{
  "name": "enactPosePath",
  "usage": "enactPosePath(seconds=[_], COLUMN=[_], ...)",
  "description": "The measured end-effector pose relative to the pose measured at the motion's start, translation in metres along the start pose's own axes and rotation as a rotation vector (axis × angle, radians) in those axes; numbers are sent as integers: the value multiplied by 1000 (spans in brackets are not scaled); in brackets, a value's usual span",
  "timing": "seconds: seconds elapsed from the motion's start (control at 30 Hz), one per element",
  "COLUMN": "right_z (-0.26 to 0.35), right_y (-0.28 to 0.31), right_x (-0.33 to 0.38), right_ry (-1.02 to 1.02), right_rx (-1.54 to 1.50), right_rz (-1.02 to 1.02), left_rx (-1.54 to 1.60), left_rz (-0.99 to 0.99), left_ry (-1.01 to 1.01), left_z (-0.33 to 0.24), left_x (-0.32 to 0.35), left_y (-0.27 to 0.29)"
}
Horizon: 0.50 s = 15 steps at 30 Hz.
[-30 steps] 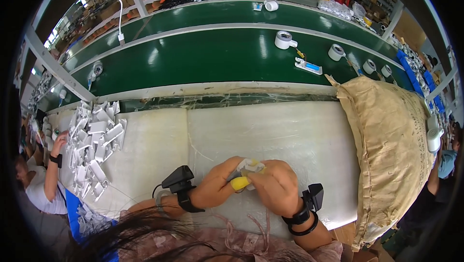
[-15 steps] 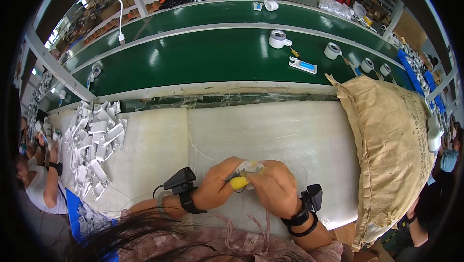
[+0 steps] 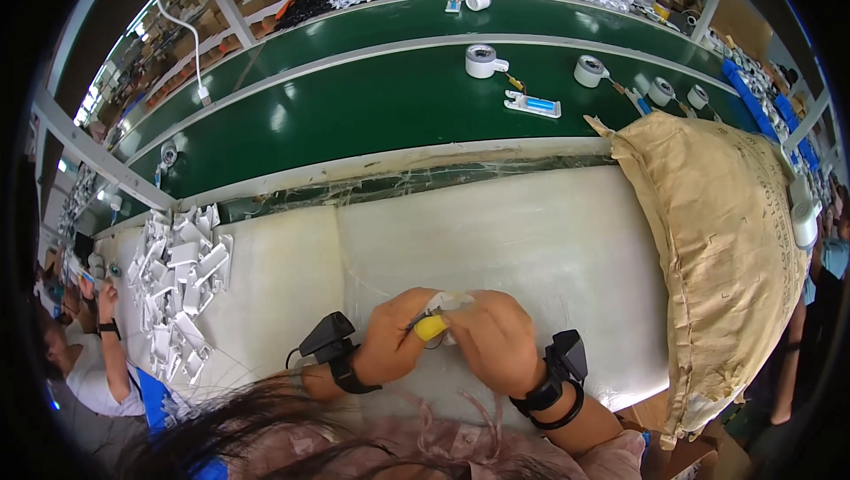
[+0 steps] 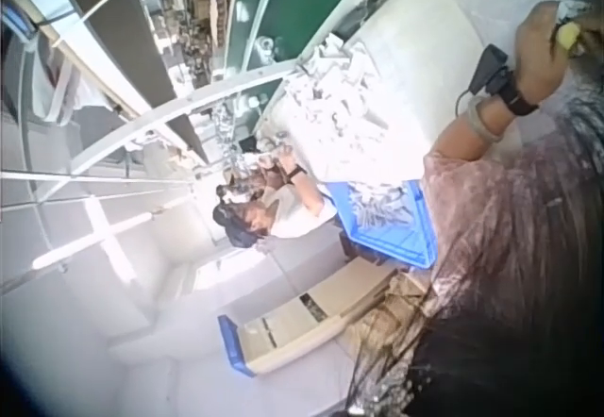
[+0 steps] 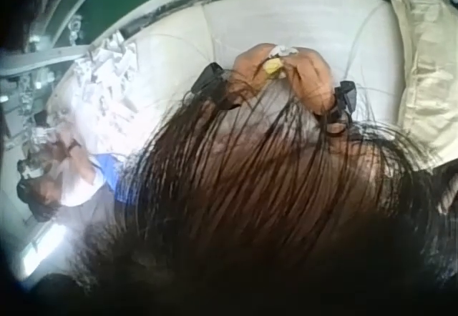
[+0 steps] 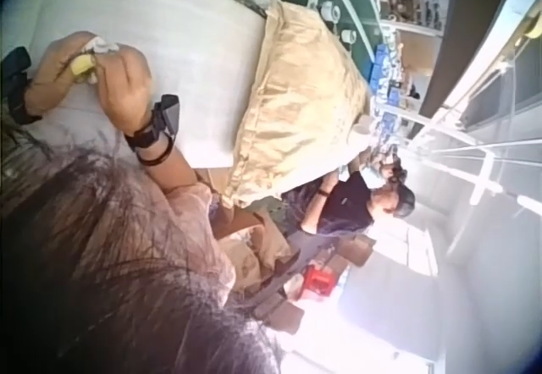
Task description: The worker is assembling and labeling small plastic and electronic components at a production line station.
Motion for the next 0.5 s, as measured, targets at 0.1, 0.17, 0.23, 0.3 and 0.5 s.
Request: enactPosePath(seconds=[0.1, 0.17, 0.23, 0.3, 0.5], right_z=[-8, -13, -19, -19, -33], right_y=[-3, -4, 3, 7, 16], right_x=[0, -3, -8, -12, -10], right_ry=[-1, -39, -62, -72, -219], right_rx=[28, -24, -35, -55, -125], right_rz=[40, 126, 112, 103, 50], left_rx=[329, 472, 611, 644, 714], left_rz=[64, 64, 54, 44, -184], left_ry=[331, 420, 511, 550, 669], left_z=[24, 26, 29, 31, 31], left_x=[-2, 1, 2, 2, 1], left_y=[-7, -11, -14, -11, -3])
Point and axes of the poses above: each hand's wrist, its own x-axis away from the middle knuckle, its own y-axis out of the back of the hand, z = x × y, the point moved 8 cm from there along -x, towards the middle knuckle, and after that the axes turned 13 degrees about x, right-handed, at the moved point
